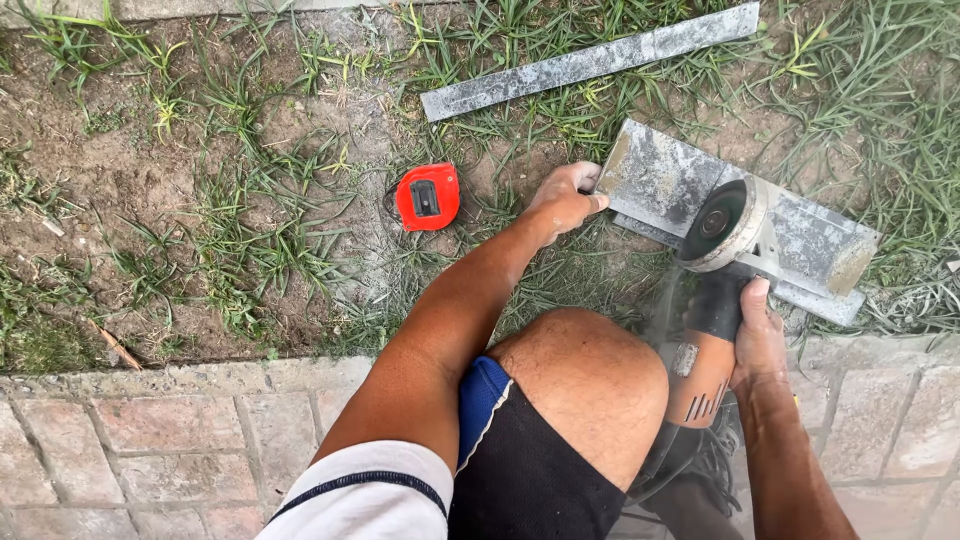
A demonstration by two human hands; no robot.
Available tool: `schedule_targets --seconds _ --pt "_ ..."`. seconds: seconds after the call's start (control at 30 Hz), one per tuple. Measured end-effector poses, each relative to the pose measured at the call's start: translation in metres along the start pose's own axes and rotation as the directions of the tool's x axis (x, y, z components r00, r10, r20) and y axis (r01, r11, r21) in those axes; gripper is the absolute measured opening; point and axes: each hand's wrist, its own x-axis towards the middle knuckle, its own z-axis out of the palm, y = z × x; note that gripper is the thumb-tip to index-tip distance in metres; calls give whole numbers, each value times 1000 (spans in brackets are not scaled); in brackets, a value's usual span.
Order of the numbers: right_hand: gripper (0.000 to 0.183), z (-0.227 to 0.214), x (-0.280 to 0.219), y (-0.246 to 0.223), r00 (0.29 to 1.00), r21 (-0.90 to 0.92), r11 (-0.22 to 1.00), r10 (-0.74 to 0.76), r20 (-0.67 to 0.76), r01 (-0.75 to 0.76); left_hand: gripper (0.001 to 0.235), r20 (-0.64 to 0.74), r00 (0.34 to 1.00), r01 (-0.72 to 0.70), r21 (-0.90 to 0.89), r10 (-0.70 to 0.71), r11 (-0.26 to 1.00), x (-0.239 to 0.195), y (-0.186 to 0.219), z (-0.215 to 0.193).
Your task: Measuring, marking, and cutting a stone tile with an angle grinder
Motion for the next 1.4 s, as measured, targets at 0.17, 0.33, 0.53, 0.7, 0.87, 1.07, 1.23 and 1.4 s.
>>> schedule_targets --seconds 0.17,0.33,0.53,0.7,0.87,1.07,1.23,1.4 --pt "83 -2 -1 2 1000 -47 999 7 -13 -8 56 10 999 -40 0 40 999 6 -6 2" --pt "81 3 -4 -3 996 -123 992 18 -87 -29 55 10 999 -41 -8 42 999 7 -6 1" --pt "80 -2 4 10 1000 8 1000 7 -9 -7 60 9 1000 -28 -6 28 1000 2 -3 0" --pt "77 -4 7 14 999 -13 1000 3 -33 -3 58 -1 1000 -23 17 23 1000 1 -2 1" --pt "81 -2 4 11 1000 1 1000 -9 12 9 59 1 1000 -20 17 20 1000 -2 1 0" --pt "80 -8 17 22 1000 74 997 6 16 -7 59 -11 1000 -11 20 11 1000 -4 2 0" --pt "80 -3 9 12 1000 42 999 30 6 -30 60 11 1000 -20 -2 20 1000 -3 1 -1" --pt "81 -4 14 13 1000 24 1000 7 -12 -7 62 2 1000 -14 8 14 1000 -3 2 0"
